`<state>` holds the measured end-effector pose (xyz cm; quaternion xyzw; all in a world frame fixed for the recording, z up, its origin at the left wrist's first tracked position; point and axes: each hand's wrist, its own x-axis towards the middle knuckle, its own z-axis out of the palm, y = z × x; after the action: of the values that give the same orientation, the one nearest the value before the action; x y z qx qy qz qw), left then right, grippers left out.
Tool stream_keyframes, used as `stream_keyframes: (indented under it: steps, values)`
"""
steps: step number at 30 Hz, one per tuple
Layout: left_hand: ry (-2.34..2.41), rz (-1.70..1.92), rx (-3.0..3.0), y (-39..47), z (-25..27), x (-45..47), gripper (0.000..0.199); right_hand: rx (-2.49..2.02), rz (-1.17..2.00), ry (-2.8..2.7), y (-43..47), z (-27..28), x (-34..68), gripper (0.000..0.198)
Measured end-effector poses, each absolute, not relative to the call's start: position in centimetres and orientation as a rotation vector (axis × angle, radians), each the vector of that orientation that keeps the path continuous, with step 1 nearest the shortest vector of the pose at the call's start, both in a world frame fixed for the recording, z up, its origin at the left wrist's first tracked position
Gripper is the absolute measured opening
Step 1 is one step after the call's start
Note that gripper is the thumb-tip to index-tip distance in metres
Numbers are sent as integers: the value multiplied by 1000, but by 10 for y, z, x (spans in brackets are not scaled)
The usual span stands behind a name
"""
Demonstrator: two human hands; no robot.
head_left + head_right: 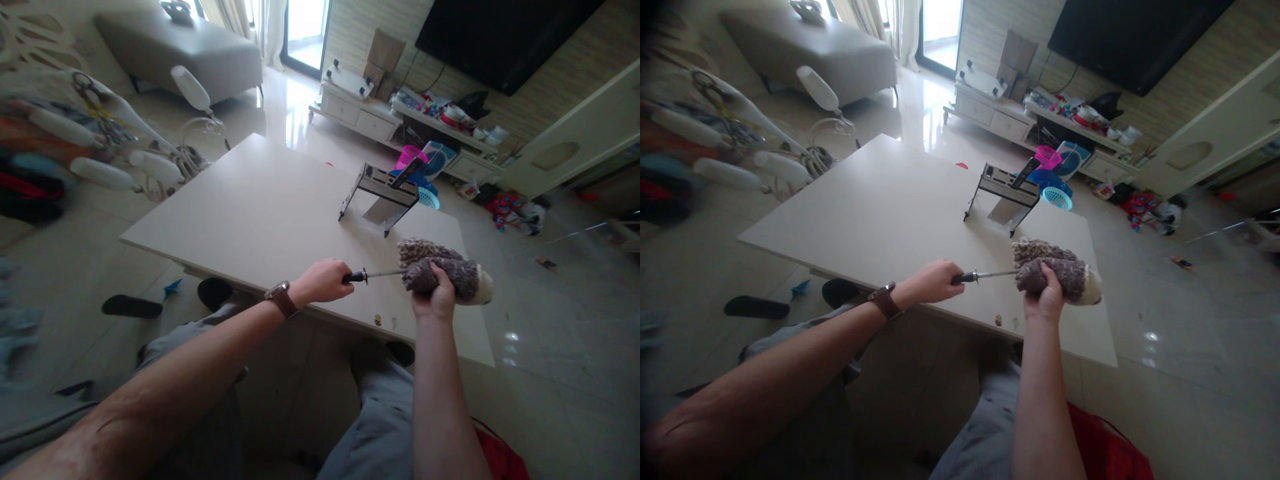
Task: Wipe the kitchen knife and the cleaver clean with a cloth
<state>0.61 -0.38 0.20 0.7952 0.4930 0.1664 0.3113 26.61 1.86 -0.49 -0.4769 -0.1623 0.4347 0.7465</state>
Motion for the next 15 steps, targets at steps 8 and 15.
stream_keyframes:
  steps: [8,15]
  values:
    - [1281,522,1836,1,-3,0,29,-1064,839,-147,16,4,268,32]
    - [1214,717,1570,5,-9,13,31,-1048,1129,-418,1,2,225,37]
